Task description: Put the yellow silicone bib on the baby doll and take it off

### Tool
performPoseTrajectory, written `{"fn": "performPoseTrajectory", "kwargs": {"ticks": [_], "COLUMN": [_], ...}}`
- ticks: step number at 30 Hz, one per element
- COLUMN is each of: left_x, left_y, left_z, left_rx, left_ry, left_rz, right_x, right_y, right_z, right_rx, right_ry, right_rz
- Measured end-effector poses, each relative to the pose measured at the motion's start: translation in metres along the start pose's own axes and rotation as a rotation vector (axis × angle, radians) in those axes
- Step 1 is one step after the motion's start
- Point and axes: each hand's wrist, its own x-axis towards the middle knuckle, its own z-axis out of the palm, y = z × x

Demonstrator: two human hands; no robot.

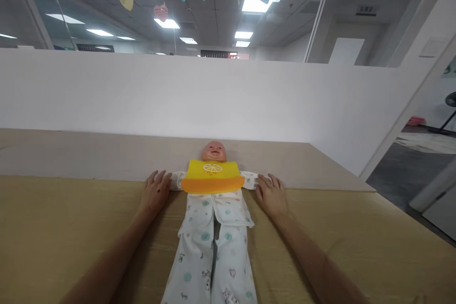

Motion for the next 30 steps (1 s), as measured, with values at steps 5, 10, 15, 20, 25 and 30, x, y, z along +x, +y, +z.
{"fn": "performPoseTrajectory", "kwargs": {"ticks": [5, 10, 15, 20, 25, 30], "left_x": [-0.013, -0.044, -0.081, -0.094, -0.087, -0.079], "left_y": [0.016, 0.047, 0.066, 0.070, 0.072, 0.079], "left_z": [-0.017, -0.045, -0.057, -0.056, -0.059, -0.068], "left_rx": [-0.013, -0.296, -0.506, -0.569, -0.476, -0.333], "left_ry": [0.032, -0.112, -0.248, -0.300, -0.365, -0.424], "left_rz": [0.045, 0.103, 0.051, -0.002, -0.084, -0.064], "right_x": [-0.014, -0.040, -0.064, -0.071, -0.072, -0.070], "right_y": [-0.019, -0.044, -0.061, -0.063, -0.061, -0.064], "right_z": [-0.014, -0.035, -0.055, -0.058, -0.055, -0.060], "right_rx": [-0.028, 0.095, 0.264, 0.356, 0.351, 0.320], "right_ry": [-0.013, -0.113, -0.250, -0.297, -0.325, -0.361], "right_rz": [-0.028, -0.052, -0.083, -0.080, -0.027, 0.024]}}
